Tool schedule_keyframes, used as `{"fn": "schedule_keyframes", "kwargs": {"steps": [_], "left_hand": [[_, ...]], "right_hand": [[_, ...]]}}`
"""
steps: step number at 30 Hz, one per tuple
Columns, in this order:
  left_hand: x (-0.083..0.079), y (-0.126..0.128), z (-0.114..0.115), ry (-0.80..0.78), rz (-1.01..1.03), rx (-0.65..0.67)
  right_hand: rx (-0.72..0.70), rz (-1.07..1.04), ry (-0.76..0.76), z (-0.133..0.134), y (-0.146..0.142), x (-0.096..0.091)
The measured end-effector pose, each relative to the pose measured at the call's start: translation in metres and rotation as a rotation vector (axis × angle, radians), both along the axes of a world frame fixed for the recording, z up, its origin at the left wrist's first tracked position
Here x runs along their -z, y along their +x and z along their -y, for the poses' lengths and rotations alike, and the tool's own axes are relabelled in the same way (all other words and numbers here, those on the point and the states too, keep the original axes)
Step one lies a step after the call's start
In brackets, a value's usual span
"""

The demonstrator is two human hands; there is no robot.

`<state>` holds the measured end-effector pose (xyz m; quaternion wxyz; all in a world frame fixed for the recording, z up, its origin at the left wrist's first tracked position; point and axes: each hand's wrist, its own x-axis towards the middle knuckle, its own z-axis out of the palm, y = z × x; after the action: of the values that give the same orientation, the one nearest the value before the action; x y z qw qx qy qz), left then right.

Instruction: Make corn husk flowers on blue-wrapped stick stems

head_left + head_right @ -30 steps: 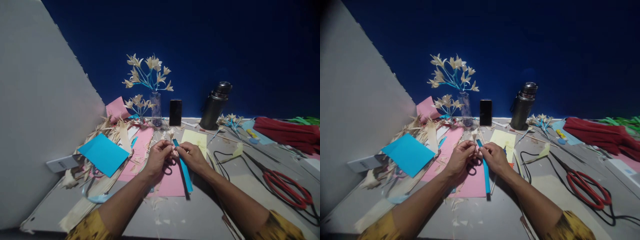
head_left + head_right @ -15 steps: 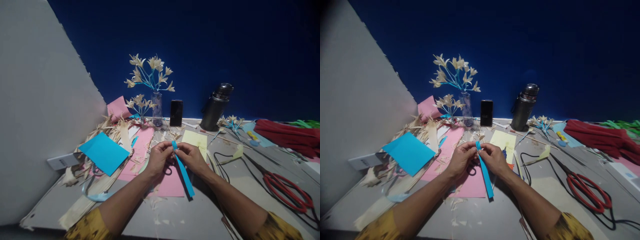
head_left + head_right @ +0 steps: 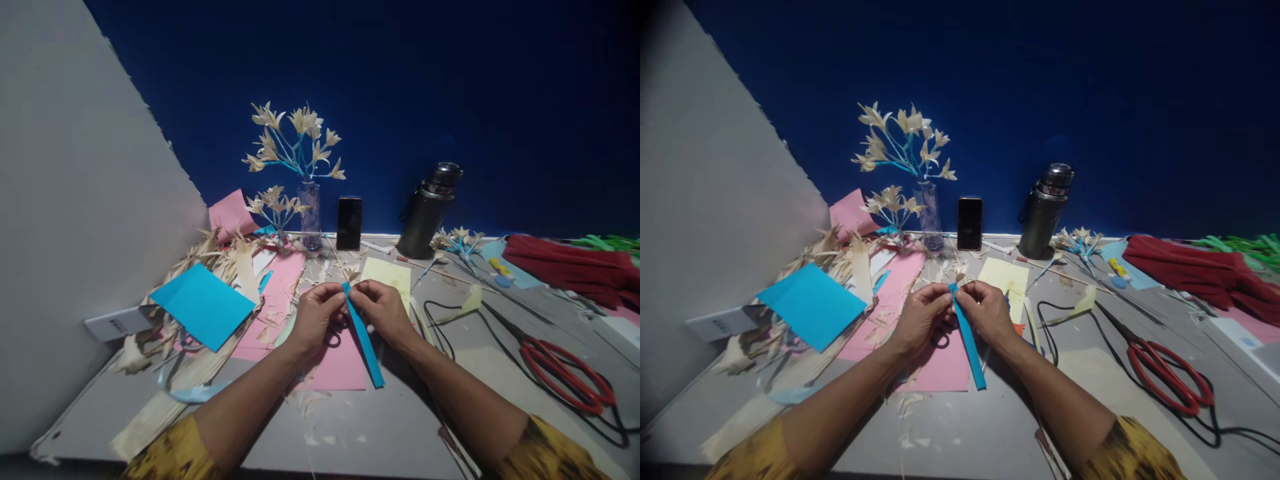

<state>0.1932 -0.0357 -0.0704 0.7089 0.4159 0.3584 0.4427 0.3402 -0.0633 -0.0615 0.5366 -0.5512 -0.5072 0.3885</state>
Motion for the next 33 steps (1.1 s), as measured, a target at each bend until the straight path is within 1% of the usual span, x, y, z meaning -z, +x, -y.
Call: {"fn": "schedule_keyframes", "kwargs": {"steps": [4,6,10,13,17,20,23,25,28,31,33], "left_hand": [[0.002,0.003,0.001,-0.026,0.019,-0.041],[0.001,0.004,0.002,-0.013,0.014,-0.069],[-0.004,0.004,0.006,0.063,-0.114,-0.145],[-0.004,0.003,0.008,0.088,-0.224,-0.152],[-0.001,0.001,0.008,0.242,-0.298,-0.173],[-0.001,0.000,0.007,0.361,-0.331,-0.203],[-0.004,0.001,0.009,0.414,-0.347,-0.226],[-0.006,0.003,0.011,0.402,-0.341,-0.233],[-0.010,0.005,0.015,0.327,-0.321,-0.221],[-0.013,0.006,0.017,0.194,-0.250,-0.151],[-0.015,0.005,0.017,0.097,-0.175,-0.086]], "right_hand": [[0.015,-0.031,0.007,0.001,-0.002,-0.001],[0.005,-0.059,-0.006,0.002,-0.003,-0.001],[-0.024,-0.116,-0.051,0.001,-0.004,0.002],[-0.024,-0.152,-0.062,-0.001,-0.004,0.004],[-0.002,-0.201,-0.083,0.001,-0.005,0.002],[-0.015,-0.292,-0.103,0.003,-0.008,0.002],[-0.011,-0.337,-0.102,0.004,-0.012,0.004],[0.032,-0.318,-0.098,0.003,-0.013,0.004],[0.103,-0.249,-0.108,0.002,-0.014,0.002],[0.134,-0.149,-0.080,0.004,-0.012,-0.002],[0.129,-0.109,-0.056,0.006,-0.011,-0.004]]}}
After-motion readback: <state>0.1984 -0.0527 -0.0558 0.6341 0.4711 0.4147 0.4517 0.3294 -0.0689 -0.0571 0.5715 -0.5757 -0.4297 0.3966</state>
